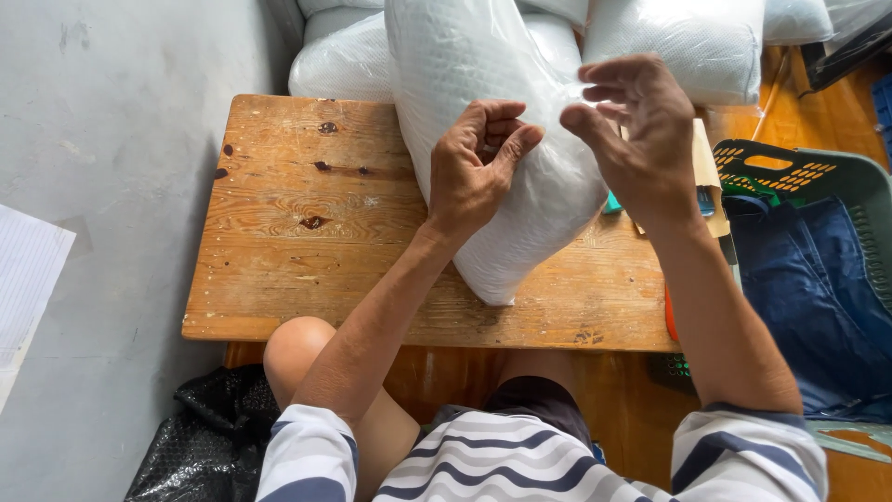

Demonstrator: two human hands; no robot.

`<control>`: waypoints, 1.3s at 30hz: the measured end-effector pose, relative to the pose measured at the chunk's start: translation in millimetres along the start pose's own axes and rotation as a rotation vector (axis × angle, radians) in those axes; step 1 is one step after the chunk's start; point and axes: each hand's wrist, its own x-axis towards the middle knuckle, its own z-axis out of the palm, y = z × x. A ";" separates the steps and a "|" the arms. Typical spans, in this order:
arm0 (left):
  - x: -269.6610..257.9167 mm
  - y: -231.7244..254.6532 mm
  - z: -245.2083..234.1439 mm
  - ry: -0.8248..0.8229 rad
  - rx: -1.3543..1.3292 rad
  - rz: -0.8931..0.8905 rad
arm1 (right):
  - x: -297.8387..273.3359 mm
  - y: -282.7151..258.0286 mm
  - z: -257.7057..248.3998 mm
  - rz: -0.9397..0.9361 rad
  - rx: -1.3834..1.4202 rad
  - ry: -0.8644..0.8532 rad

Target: The person places a white bubble-wrapped item on a wooden table, smooths the plastic with a green block, folds the edges, and seals the package using a red tape dispenser. The person then smooths the package again with the green block.

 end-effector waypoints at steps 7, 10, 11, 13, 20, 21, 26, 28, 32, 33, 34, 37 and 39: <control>-17.7 -39.0 2.1 -0.068 0.401 0.592 | -79.4 1.3 35.7 -0.203 -0.308 0.306; -31.6 -47.8 11.5 -0.123 0.467 0.587 | -92.0 24.1 56.3 -0.278 -0.383 0.458; -33.9 -48.7 14.0 -0.125 0.500 0.586 | -91.4 29.2 59.1 -0.317 -0.403 0.506; -36.8 -44.5 13.8 -0.131 0.533 0.587 | -89.6 33.1 62.7 -0.354 -0.425 0.557; -30.3 -16.7 -3.7 0.062 0.276 0.226 | -90.9 27.6 88.6 -0.474 -0.417 0.599; -29.9 -14.4 -8.1 0.096 0.249 0.131 | -92.0 24.7 95.6 -0.490 -0.388 0.607; -19.0 -5.7 -37.5 0.010 0.081 -0.334 | -92.6 18.0 114.5 -0.525 -0.311 0.616; -19.8 -9.3 -41.8 0.000 0.012 -0.388 | -92.4 20.2 116.1 -0.512 -0.317 0.621; -31.8 -17.2 -45.0 0.043 -0.167 -0.337 | -89.1 18.2 117.1 -0.391 -0.409 0.524; -35.0 -22.1 -45.3 0.068 -0.216 -0.274 | -88.7 16.6 116.0 -0.387 -0.428 0.470; -37.3 -24.5 -47.1 0.068 -0.214 -0.277 | -88.6 15.1 115.6 -0.384 -0.427 0.470; -43.6 -22.7 -48.1 0.123 -0.152 -0.258 | -88.3 12.4 113.9 -0.375 -0.479 0.399; -49.5 -9.3 -47.1 0.141 -0.001 -0.203 | -87.9 12.1 115.6 -0.369 -0.460 0.385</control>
